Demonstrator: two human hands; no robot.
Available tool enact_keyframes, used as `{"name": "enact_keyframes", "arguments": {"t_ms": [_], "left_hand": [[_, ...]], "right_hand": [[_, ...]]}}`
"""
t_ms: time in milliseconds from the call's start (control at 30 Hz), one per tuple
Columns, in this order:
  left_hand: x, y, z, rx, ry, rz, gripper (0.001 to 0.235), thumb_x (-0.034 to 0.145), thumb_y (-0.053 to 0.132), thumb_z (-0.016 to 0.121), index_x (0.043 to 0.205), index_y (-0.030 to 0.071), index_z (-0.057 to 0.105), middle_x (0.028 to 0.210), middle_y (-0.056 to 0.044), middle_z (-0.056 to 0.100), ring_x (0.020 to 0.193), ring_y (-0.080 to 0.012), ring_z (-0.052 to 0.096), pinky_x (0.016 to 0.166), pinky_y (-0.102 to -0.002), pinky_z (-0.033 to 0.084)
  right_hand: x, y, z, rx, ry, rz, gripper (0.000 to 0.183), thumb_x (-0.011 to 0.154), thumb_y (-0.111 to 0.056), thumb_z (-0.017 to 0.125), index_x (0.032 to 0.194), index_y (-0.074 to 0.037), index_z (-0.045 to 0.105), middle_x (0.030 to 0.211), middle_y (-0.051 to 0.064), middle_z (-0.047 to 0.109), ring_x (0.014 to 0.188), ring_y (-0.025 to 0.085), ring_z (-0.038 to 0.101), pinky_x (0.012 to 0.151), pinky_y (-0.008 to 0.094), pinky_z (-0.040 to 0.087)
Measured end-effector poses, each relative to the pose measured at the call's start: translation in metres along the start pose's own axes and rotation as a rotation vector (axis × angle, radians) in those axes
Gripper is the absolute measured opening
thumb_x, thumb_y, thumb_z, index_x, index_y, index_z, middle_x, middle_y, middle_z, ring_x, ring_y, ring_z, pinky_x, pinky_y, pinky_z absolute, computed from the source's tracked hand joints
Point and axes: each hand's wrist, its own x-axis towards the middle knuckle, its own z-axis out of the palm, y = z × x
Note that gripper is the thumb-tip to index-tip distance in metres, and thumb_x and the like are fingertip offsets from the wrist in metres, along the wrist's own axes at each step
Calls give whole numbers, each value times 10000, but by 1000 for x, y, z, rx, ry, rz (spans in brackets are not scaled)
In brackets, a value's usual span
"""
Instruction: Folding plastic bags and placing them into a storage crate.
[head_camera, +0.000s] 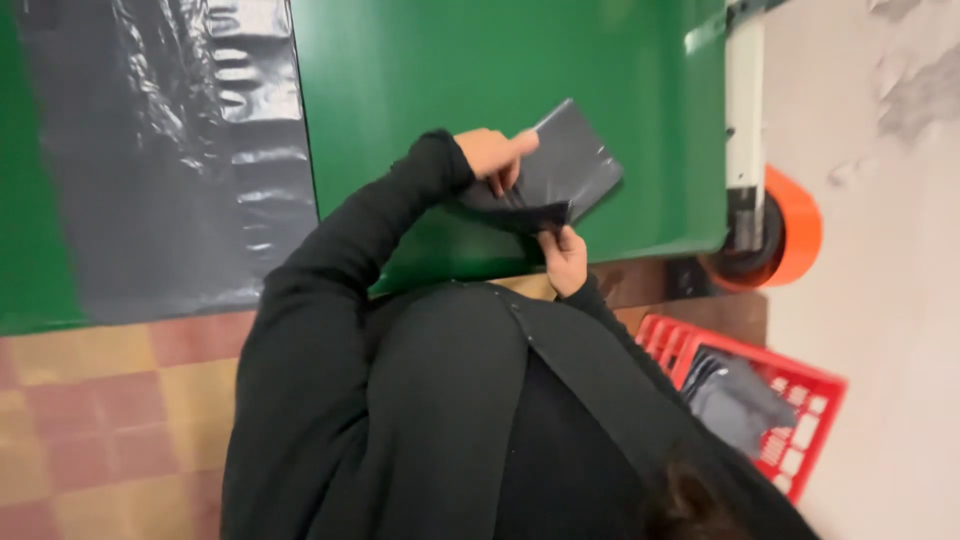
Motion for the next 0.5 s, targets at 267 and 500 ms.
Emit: {"name": "enact_keyframes", "arguments": {"t_ms": [267,500], "left_hand": [[42,-38,23,521,521,145,458,929,528,637,867,80,708,768,-167,725,721,-366,703,641,-482,535],[34,-3,56,715,842,36,356,890,468,677,951,122,620,788,-92,719,764,-331,708,648,-503,518]], "right_hand": [[52,-60,-51,1192,186,490,342,1066,-189,442,1364,-41,524,1356,91,666,1236,264,649,1059,411,523],[35,-30,-59,1207,224,417,239,1104,-210,501,1256,-28,530,1333,136,629,1186,295,654,1022,449,537]]}}
